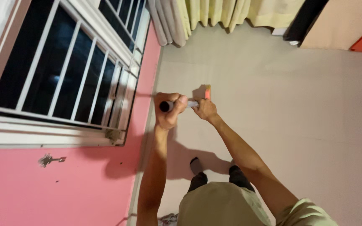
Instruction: The person uses a long-handled broom to sweep debris across the tiled floor of a room.
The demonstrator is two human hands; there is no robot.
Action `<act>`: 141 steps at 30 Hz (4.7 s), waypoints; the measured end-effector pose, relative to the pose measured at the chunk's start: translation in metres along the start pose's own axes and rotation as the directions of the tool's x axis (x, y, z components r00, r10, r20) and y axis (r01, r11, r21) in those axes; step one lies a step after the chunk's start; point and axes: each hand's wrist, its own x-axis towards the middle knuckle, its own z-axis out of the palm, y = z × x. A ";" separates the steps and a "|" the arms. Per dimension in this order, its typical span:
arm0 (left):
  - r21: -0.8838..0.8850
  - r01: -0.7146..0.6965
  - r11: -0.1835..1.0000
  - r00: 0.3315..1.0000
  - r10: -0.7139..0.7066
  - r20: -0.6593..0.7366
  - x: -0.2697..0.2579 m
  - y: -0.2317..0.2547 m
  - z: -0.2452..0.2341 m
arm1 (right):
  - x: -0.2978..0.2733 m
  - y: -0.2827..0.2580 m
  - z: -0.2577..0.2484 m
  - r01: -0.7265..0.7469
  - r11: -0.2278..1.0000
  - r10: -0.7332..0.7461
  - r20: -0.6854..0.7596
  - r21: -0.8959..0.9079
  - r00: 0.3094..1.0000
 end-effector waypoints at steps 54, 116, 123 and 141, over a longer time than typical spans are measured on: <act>-0.113 0.039 0.993 0.994 -0.027 0.110 0.156 -0.135 0.114 | 0.177 0.222 -0.110 -0.017 0.989 -0.017 -0.229 -0.148 0.973; 0.052 0.206 0.977 0.978 -0.207 0.007 0.206 -0.164 0.135 | 0.222 0.223 -0.058 0.162 0.985 -0.172 -0.377 -0.057 0.910; 0.067 0.159 0.985 0.987 -0.160 0.000 0.216 -0.116 0.161 | 0.209 0.204 -0.115 0.214 0.977 -0.207 -0.207 0.013 0.956; -0.158 0.230 0.960 0.970 -0.212 0.121 0.178 -0.280 0.373 | 0.117 0.491 -0.227 -0.044 0.948 -0.030 -0.227 -0.315 0.974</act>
